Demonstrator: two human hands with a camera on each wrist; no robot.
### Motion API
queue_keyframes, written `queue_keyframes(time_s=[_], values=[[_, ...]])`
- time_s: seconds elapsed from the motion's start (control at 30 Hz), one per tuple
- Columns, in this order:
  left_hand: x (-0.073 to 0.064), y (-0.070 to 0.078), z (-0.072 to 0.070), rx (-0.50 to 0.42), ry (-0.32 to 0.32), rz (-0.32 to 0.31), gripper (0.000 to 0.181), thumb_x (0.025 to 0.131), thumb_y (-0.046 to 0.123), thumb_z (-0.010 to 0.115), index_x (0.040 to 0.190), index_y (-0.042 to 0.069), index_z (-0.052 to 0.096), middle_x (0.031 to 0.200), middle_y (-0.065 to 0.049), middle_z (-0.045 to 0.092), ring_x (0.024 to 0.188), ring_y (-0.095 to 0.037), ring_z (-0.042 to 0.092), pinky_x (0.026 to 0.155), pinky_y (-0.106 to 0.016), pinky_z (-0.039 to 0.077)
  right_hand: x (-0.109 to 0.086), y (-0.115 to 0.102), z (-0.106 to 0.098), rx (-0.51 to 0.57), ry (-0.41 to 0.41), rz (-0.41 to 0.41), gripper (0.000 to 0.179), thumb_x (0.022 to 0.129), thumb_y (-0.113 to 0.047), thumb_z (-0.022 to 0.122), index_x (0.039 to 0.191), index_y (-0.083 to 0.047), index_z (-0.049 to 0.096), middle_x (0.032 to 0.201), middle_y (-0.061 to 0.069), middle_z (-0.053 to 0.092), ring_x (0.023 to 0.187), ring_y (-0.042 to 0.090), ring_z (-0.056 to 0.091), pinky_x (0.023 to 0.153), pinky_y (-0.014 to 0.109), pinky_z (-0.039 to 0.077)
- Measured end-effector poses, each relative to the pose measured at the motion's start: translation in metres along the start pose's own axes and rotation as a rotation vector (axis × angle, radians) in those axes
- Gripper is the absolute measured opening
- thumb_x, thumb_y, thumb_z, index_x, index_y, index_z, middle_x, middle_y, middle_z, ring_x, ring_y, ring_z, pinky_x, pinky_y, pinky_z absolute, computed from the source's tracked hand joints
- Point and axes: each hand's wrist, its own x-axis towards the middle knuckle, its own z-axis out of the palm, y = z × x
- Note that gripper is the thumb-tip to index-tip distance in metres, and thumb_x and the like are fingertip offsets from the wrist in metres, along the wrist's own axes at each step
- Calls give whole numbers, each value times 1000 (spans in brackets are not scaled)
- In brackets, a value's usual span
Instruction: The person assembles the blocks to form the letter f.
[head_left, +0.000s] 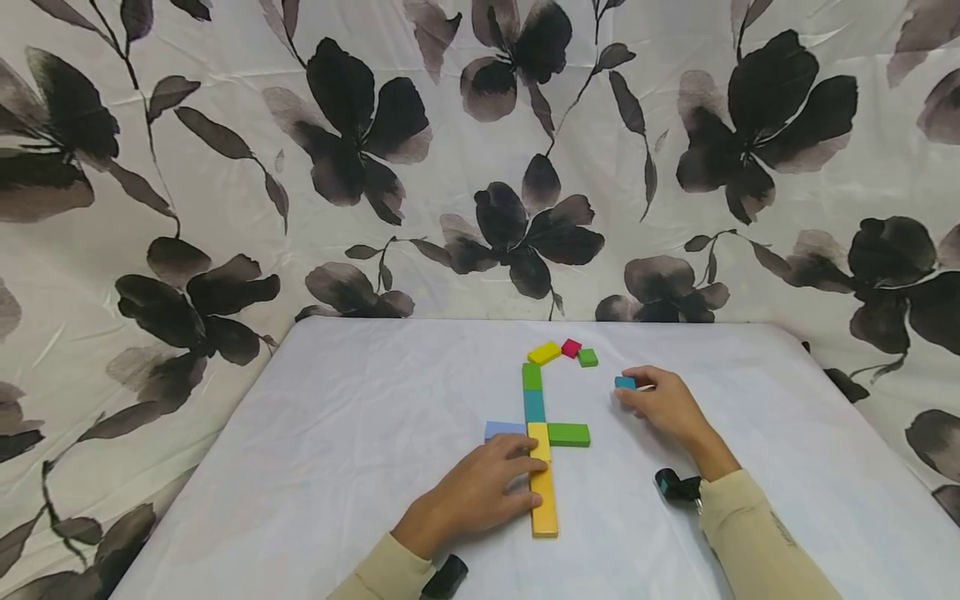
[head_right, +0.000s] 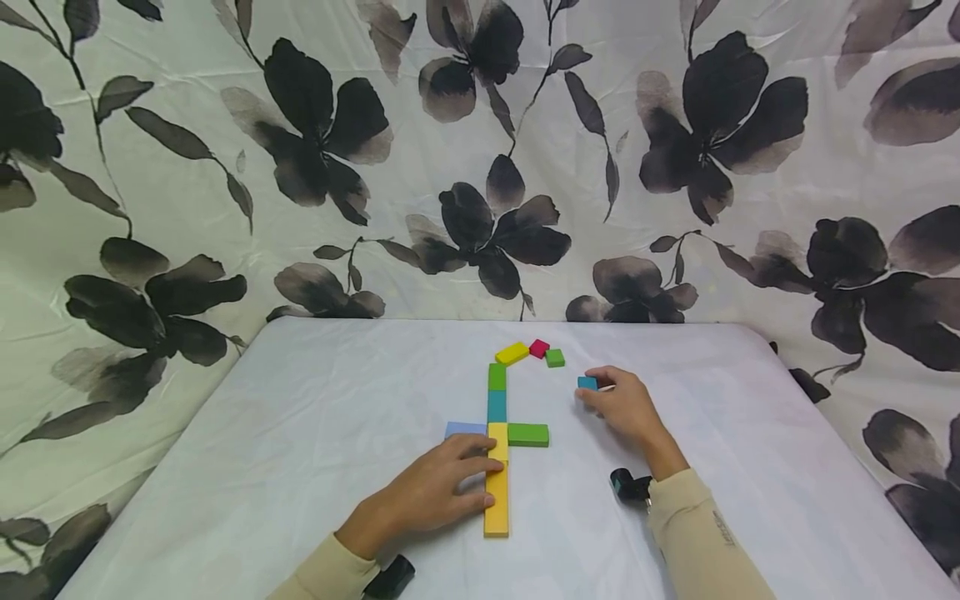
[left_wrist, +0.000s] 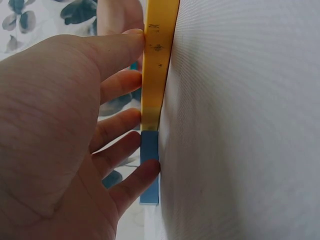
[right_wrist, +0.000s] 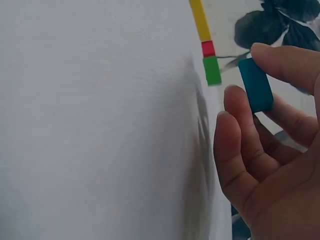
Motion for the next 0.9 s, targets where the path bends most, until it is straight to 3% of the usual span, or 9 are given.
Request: queue_keyframes(time_s=[0.5,0.67,0.9], values=[[-1,0,0,7,10,11,44,97,49,62,136,28,64,147,6,47,136,-13,41,112,-37,38,24,-7,11,3,13,12,51,94,-27,73,135,-1,58,121,19,61,87,24,67,73,29,56],[-1,0,-1,5,11,22,44,98,49,62,136,27,64,147,5,47,136,-14,41,112,-37,38,29,-9,15,-65,-10,5,54,93,-30,72,135,1,58,123,22,59,93,26,64,74,31,54],[-1,0,-1,9,10,27,43,98,47,63,135,26,65,147,5,47,136,-13,41,112,-36,37,34,-13,18,-130,-1,30,54,93,-32,72,132,2,57,124,21,59,105,31,57,85,40,53]])
